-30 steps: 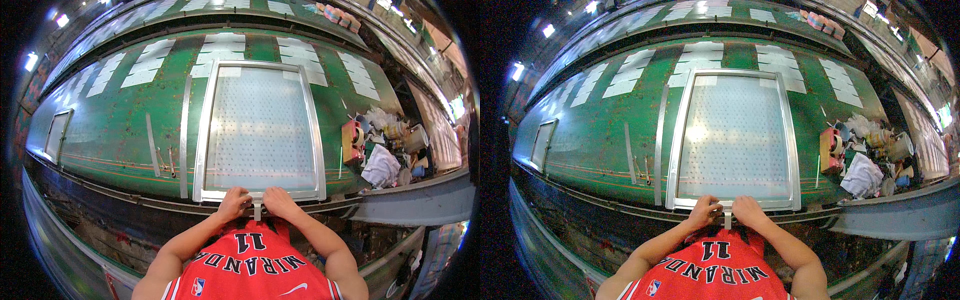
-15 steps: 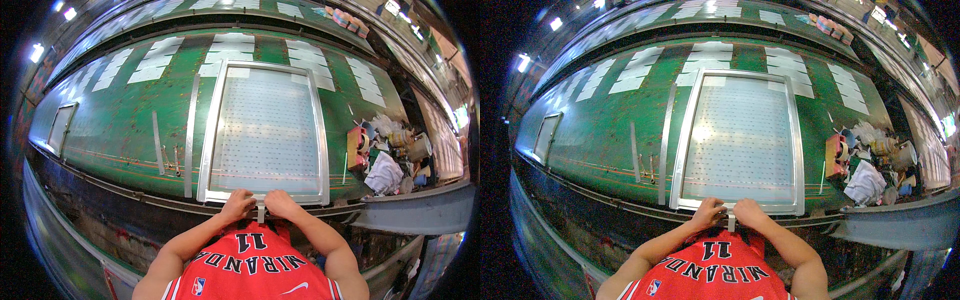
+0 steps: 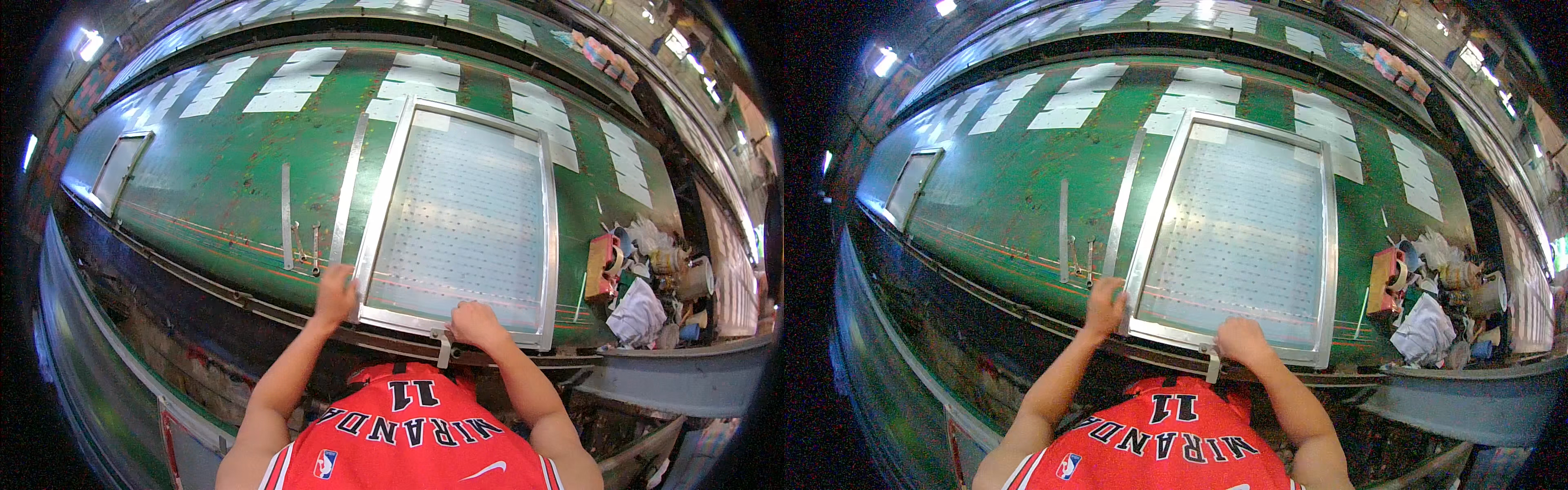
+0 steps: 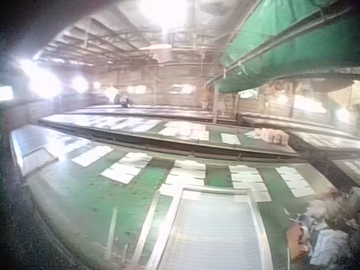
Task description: The person aligns a metal frame on a perforated panel, marks positions with a pencil, and uses a ruler and wrench to secure the frame. The person repeatedly measures and adjusts the frame, then tightens fasteners at the bottom edge.
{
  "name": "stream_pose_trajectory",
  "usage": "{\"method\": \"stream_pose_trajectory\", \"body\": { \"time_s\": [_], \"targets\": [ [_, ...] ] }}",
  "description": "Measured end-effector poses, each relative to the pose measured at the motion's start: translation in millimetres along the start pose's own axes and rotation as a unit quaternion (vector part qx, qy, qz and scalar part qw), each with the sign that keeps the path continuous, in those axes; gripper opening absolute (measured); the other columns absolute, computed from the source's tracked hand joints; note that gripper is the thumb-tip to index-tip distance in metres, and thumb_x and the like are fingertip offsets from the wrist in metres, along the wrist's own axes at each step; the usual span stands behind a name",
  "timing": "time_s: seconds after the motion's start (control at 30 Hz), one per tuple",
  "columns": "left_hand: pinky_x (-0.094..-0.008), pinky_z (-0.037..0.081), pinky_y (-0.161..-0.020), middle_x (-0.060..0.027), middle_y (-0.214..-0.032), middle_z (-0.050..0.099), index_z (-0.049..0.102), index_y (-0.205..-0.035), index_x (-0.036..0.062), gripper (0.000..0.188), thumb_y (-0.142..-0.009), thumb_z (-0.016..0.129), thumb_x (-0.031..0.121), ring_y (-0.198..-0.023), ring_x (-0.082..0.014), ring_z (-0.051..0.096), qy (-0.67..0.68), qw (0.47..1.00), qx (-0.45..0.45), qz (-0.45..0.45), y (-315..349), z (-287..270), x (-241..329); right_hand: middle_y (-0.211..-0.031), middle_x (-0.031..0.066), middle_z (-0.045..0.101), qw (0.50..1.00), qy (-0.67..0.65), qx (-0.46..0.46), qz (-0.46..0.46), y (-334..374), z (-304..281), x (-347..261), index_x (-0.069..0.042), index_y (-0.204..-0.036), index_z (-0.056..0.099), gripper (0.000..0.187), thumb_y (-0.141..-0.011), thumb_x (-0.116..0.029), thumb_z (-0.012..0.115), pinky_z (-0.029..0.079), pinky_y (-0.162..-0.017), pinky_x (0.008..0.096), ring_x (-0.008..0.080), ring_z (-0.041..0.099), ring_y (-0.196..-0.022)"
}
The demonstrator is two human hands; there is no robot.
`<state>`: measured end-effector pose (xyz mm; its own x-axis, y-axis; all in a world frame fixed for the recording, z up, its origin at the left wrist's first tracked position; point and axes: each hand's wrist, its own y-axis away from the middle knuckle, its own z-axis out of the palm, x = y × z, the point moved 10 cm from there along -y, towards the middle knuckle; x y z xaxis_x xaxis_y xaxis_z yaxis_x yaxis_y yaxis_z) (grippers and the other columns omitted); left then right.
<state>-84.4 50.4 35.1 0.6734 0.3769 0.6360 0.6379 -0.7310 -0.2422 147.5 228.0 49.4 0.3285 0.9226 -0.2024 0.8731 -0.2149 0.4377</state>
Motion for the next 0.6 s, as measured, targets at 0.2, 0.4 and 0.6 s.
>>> {"method": "stream_pose_trajectory", "body": {
  "time_s": [0.2,0.4,0.6],
  "targets": [
    [-0.0478,0.050,-0.086,-0.0194,-0.105,0.062,0.063,-0.114,-0.0007,0.033,-0.084,0.073,0.009,-0.099,-0.0390,0.062,-0.053,0.983,0.077,-0.156,-10,-53,-92,-0.095,0.0225,0.072,0.998,-0.027,0.029,-0.039,-15,-10,-20,0.000,-0.087,0.074,0.033,-0.088,-0.033,0.069,0.058,-0.078,0.0492,0.0396,0.071,-0.088],
    [-0.0489,0.051,-0.084,-0.0190,-0.104,0.061,0.063,-0.113,0.0011,0.036,-0.083,0.077,0.016,-0.096,-0.0390,0.063,-0.100,0.971,0.019,-0.217,-5,-44,-106,-0.093,0.0221,0.071,0.999,-0.031,-0.001,-0.022,-18,1,-23,0.001,-0.089,0.073,0.037,-0.090,-0.035,0.067,0.056,-0.080,0.0497,0.0409,0.069,-0.089],
    [-0.0487,0.050,-0.086,-0.0208,-0.108,0.060,0.063,-0.112,0.0001,0.036,-0.083,0.077,0.016,-0.100,-0.0407,0.061,-0.111,0.971,0.030,-0.207,-6,-46,-94,-0.091,0.0223,0.072,0.998,-0.032,-0.001,-0.046,-16,24,-37,0.001,-0.088,0.073,0.028,-0.085,-0.027,0.069,0.058,-0.076,0.0493,0.0401,0.071,-0.085]
  ]
}}
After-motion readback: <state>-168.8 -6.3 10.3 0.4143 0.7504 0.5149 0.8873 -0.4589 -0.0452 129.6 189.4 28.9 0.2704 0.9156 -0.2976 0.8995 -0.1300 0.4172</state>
